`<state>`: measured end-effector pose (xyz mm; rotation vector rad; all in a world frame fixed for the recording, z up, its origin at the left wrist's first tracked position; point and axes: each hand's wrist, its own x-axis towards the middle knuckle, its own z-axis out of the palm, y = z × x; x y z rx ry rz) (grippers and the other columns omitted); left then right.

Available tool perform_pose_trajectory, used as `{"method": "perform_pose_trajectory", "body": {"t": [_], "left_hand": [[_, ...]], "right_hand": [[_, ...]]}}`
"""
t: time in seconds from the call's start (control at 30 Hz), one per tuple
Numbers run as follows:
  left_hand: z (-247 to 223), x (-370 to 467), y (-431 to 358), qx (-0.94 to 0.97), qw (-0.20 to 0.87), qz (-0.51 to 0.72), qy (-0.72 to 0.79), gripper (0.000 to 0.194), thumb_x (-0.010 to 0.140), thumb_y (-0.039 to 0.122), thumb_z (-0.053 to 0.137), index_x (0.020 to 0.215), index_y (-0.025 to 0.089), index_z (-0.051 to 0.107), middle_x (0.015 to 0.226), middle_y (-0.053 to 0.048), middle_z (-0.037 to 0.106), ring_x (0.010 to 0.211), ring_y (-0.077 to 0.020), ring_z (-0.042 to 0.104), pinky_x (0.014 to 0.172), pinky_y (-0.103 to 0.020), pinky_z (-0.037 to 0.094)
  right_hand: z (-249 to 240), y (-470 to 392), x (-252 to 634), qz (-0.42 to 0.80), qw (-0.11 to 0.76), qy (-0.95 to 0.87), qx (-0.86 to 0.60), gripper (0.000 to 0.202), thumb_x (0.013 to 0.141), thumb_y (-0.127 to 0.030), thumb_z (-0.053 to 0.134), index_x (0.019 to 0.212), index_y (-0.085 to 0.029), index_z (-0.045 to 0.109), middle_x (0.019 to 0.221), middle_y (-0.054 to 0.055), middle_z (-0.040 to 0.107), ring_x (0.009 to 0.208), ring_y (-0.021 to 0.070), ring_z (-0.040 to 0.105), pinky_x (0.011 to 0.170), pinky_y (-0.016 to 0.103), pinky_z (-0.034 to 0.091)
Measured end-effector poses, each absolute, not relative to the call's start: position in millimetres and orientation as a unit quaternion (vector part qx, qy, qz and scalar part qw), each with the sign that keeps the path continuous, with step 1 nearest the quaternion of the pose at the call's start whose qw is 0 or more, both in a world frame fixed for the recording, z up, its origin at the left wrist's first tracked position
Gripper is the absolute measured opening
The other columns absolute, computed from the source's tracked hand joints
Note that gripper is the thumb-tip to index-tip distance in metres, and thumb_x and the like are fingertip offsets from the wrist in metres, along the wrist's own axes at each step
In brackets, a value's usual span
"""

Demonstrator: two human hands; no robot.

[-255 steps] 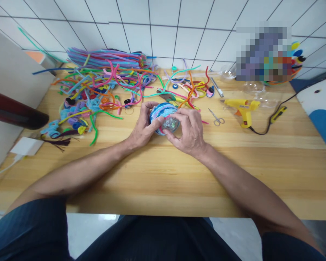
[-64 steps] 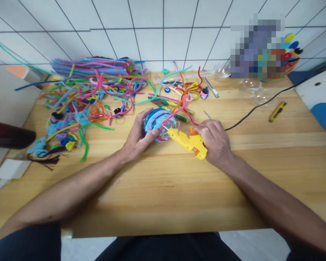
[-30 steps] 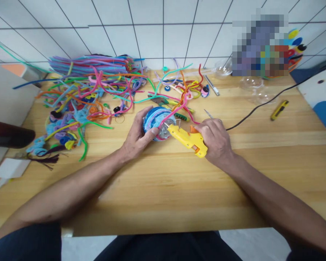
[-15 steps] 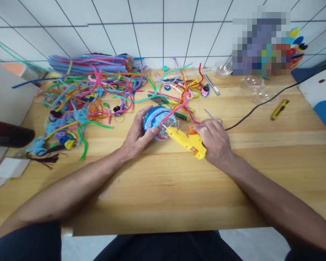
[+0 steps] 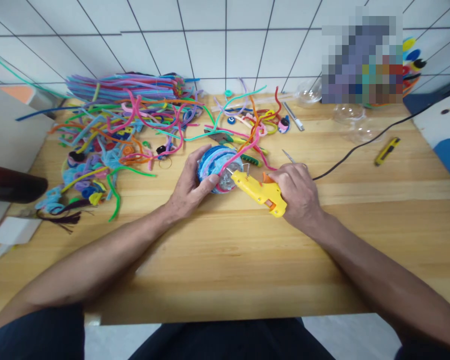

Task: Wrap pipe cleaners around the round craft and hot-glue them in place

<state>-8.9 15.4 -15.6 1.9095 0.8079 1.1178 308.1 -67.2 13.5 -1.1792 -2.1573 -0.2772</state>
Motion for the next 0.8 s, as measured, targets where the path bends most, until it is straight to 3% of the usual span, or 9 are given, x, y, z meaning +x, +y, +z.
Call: {"method": "perform_pose_trajectory", "body": {"t": [0.13, 0.4, 0.8], "left_hand": [[-15.7, -9.3, 16.2, 0.753, 0.385, 0.432, 0.314, 0.077, 0.109, 0.066, 0.073, 0.174, 0.033, 0.046, 0.177, -0.014, 0.056, 0.163, -0.04, 0.058, 0.141, -0.066, 0.045], [-14.9, -8.5, 15.3, 0.743, 0.396, 0.437, 0.315, 0.077, 0.108, 0.066, 0.073, 0.173, 0.032, 0.048, 0.176, -0.015, 0.057, 0.164, -0.0397, 0.057, 0.143, -0.065, 0.042], [-12.6, -9.1, 14.4, 0.755, 0.385, 0.423, 0.321, 0.08, 0.11, 0.065, 0.071, 0.177, 0.032, 0.043, 0.179, -0.015, 0.055, 0.165, -0.0395, 0.056, 0.143, -0.066, 0.042]], "right_hand": [[15.3, -67.4, 306.9, -0.119, 0.329, -0.832, -0.431, 0.046, 0.122, -0.054, 0.041, 0.117, -0.022, 0.074, 0.098, 0.012, 0.073, 0.097, 0.0322, 0.063, 0.087, 0.049, 0.053], [14.3, -67.0, 310.4, -0.111, 0.317, -0.826, -0.454, 0.034, 0.121, -0.045, 0.049, 0.114, -0.024, 0.074, 0.098, 0.011, 0.073, 0.099, 0.0305, 0.063, 0.089, 0.048, 0.053], [15.2, -65.9, 311.9, -0.11, 0.316, -0.838, -0.432, 0.037, 0.121, -0.048, 0.047, 0.117, -0.023, 0.074, 0.102, 0.013, 0.075, 0.1, 0.0315, 0.064, 0.09, 0.049, 0.053]]}}
